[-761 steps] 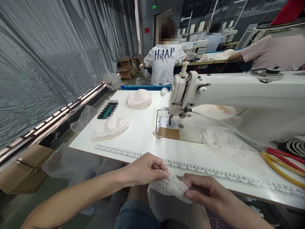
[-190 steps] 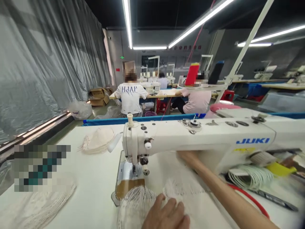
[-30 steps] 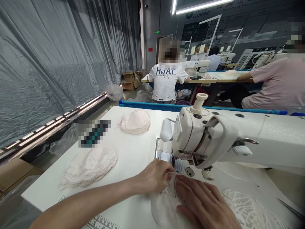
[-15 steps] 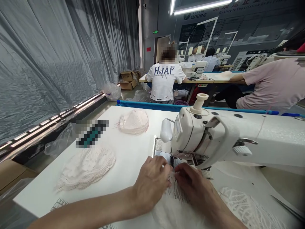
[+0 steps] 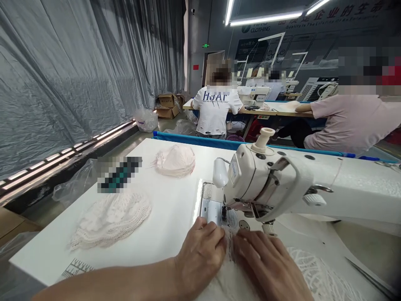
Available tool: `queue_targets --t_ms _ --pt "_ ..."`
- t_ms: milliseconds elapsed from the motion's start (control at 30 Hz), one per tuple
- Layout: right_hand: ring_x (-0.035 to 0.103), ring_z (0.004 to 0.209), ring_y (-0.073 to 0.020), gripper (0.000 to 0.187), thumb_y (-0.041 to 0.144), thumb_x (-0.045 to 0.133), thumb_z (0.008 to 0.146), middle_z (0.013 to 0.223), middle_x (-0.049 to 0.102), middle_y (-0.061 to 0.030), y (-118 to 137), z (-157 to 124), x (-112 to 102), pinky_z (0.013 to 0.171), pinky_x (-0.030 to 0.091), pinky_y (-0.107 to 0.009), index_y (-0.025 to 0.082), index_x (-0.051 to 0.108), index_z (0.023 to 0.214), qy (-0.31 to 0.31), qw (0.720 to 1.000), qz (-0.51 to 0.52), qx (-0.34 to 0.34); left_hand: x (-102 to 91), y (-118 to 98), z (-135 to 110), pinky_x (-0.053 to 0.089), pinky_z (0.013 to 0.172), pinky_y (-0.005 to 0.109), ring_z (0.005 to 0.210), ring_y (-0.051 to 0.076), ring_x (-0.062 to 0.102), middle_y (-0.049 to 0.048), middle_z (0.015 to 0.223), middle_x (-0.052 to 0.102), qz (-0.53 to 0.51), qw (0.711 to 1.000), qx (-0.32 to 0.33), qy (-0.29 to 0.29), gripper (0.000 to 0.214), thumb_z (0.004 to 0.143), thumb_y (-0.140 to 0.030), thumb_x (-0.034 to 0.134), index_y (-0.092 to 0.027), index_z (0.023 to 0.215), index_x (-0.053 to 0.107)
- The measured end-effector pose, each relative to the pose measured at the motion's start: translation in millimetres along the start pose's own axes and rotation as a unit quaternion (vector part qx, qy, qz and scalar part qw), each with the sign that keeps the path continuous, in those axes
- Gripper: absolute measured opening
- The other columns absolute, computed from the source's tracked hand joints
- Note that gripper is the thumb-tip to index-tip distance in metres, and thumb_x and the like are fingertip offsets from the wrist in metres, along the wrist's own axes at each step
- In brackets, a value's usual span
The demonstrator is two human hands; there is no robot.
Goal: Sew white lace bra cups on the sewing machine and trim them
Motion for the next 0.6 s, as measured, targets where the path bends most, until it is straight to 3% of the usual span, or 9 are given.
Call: queue_targets --t_ms 100,233,367,533,600 --pt "0.062 0.082 -0.0189 0.036 0.025 0.026 0.102 0.094 0.07 -0.005 1 -9 0 0.075 0.037 -0.033 0.02 0.062 0.096 0.013 0.999 0.024 -0.026 1.3 0 1 0.036 0.071 0.03 0.073 0.012 0.052 -0.0019 0.075 0.055 0.017 0.999 0.009 0.026 0.015 0.089 -0.006 0.048 -0.013 0.076 0.054" --pt "0.064 0.077 -0.0195 0.038 0.034 0.028 0.101 0.098 0.071 -0.0079 -16 -9 9 0.074 0.037 -0.035 0.017 0.062 0.104 0.007 0.995 -0.071 -0.062 3.4 8 7 0.037 0.079 0.031 0.073 0.011 0.052 -0.0016 0.076 0.055 0.054 0.997 0.009 0.053 0.018 0.09 -0.005 0.045 -0.014 0.076 0.053" --pt "0.064 0.069 -0.0202 0.037 0.032 0.029 0.1 0.093 0.073 -0.0099 -33 -4 18 0.074 0.04 -0.039 0.016 0.06 0.11 0.019 0.988 -0.133 -0.082 10.9 22 18 0.038 0.076 0.031 0.07 0.012 0.051 -0.0014 0.075 0.056 0.058 0.998 -0.004 0.017 0.022 0.089 -0.005 0.043 -0.016 0.071 0.051" --pt "0.064 0.068 -0.0222 0.028 0.019 0.037 0.097 0.071 0.071 -0.0051 -38 8 21 0.075 0.04 -0.04 0.021 0.064 0.089 -0.017 0.994 -0.084 -0.062 23.1 37 30 0.038 0.074 0.032 0.067 0.012 0.05 -0.0016 0.071 0.054 0.024 1.0 -0.015 -0.002 0.025 0.087 -0.004 0.045 -0.016 0.065 0.046" --pt "0.064 0.073 -0.0239 0.029 0.015 0.036 0.096 0.076 0.072 -0.0062 -37 12 16 0.075 0.04 -0.041 0.021 0.063 0.088 -0.034 0.996 -0.063 -0.059 22.1 39 30 0.038 0.076 0.033 0.068 0.012 0.051 -0.0019 0.072 0.055 -0.011 0.999 -0.026 0.014 0.027 0.09 -0.006 0.041 -0.017 0.067 0.047"
Point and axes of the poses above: each hand's wrist, its own z-axis towards the middle knuckle, its own x-axis out of the palm, y = z × x, the point moved 1 cm from there along z, towards the middle knuckle
